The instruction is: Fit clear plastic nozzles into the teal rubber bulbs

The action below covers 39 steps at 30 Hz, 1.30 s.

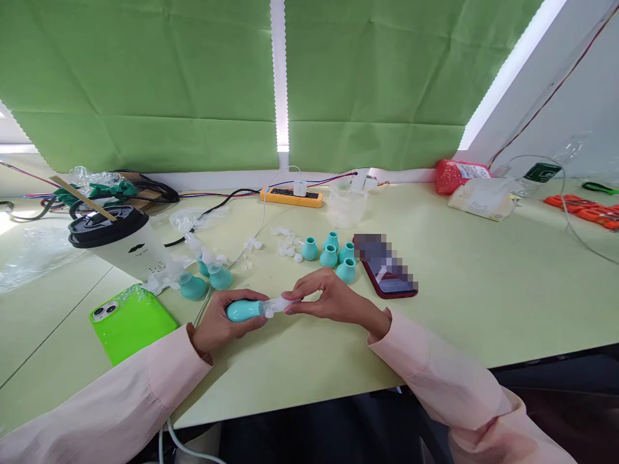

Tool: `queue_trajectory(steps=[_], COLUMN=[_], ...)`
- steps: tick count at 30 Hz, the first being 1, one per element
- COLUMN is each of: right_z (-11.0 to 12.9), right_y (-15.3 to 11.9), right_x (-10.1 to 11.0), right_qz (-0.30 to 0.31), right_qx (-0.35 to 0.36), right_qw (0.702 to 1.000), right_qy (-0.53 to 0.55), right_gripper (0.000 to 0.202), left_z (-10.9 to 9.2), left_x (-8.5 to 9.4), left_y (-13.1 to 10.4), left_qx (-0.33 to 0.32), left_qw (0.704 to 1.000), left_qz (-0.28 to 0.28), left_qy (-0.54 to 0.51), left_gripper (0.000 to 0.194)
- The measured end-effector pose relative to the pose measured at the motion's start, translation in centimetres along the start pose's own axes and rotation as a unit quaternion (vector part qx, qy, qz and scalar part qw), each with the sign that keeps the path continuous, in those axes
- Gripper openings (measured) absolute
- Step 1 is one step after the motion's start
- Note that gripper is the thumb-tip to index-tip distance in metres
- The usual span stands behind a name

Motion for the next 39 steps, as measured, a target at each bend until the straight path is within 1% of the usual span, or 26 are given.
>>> queue_trajectory(steps=[2,5,10,14,17,20,23,25,26,28,30,32,35,37,39], right_z=[-0.1,-0.2,-0.4,-0.7,-1.2,-1.5,-1.4,-1.1,-0.9,-0.5,-0.3,-0.1,-0.3,-0.7,-1.2], right_y=[-0.1,-0.1,0.1,0.2,0.1,0.0,0.0,0.1,0.1,0.2,0.3,0.3,0.4,0.4,0.4], right_x=[-0.1,-0.2,-0.5,-0.7,-0.8,-1.1,-1.5,-1.7,-1.7,-1.8,-1.9,-1.9,-1.7,-1.6,-1.4], right_qz=[-0.006,-0.018,-0.002,0.016,0.016,0.005,-0.036,-0.079,-0.103,-0.136,-0.153,-0.158,-0.160,-0.159,-0.163], right_qx=[0.013,0.006,-0.063,-0.126,-0.154,-0.167,-0.161,-0.156,-0.156,-0.159,-0.153,-0.135,-0.118,-0.116,-0.119], right_qw=[1.000,1.000,0.993,0.979,0.967,0.955,0.943,0.935,0.931,0.927,0.929,0.935,0.943,0.946,0.952], right_qy=[-0.020,-0.001,0.098,0.160,0.201,0.246,0.288,0.309,0.314,0.312,0.301,0.286,0.266,0.256,0.231], right_gripper=[0.017,0.016,0.009,0.011,0.012,0.015,0.021,0.024,0.024,0.020,0.017,0.018,0.026,0.030,0.030], left_z=[0.0,-0.2,-0.2,0.0,0.0,0.1,-0.1,-0.4,-0.7,-1.2,-1.8,-2.1,-2.1,-2.0,-1.8], left_x=[0.0,0.0,0.0,0.0,0.0,-0.1,-0.2,-0.3,-0.4,-0.7,-0.9,-0.8,-0.5,-0.1,0.6], left_y=[0.0,0.0,0.0,-0.2,-0.3,-0.3,-0.3,-0.5,-0.6,-0.8,-1.1,-1.3,-1.1,-0.8,-0.4], left_qx=[0.001,-0.009,-0.031,-0.050,-0.055,-0.053,-0.054,-0.063,-0.071,-0.096,-0.136,-0.176,-0.197,-0.199,-0.207], left_qw=[1.000,1.000,1.000,0.999,0.998,0.999,0.998,0.998,0.997,0.993,0.985,0.973,0.957,0.950,0.943], left_qz=[-0.003,-0.011,-0.005,-0.005,-0.004,0.000,0.007,0.017,0.030,0.064,0.081,0.056,-0.012,-0.061,-0.117], left_qy=[0.006,0.006,0.001,0.007,0.012,0.012,0.002,-0.006,-0.006,0.014,0.068,0.137,0.213,0.232,0.234], left_gripper=[0.026,0.027,0.028,0.028,0.028,0.029,0.031,0.030,0.029,0.025,0.022,0.020,0.018,0.017,0.016])
Point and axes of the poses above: each hand's wrist, its own y-axis towards the middle knuckle, its own x-axis out of the back of the hand, z = x × y, the point moved 3 cm from there along y, towards the middle knuckle, and after that the axes turned 3 degrees about y, right-handed, at the moved point
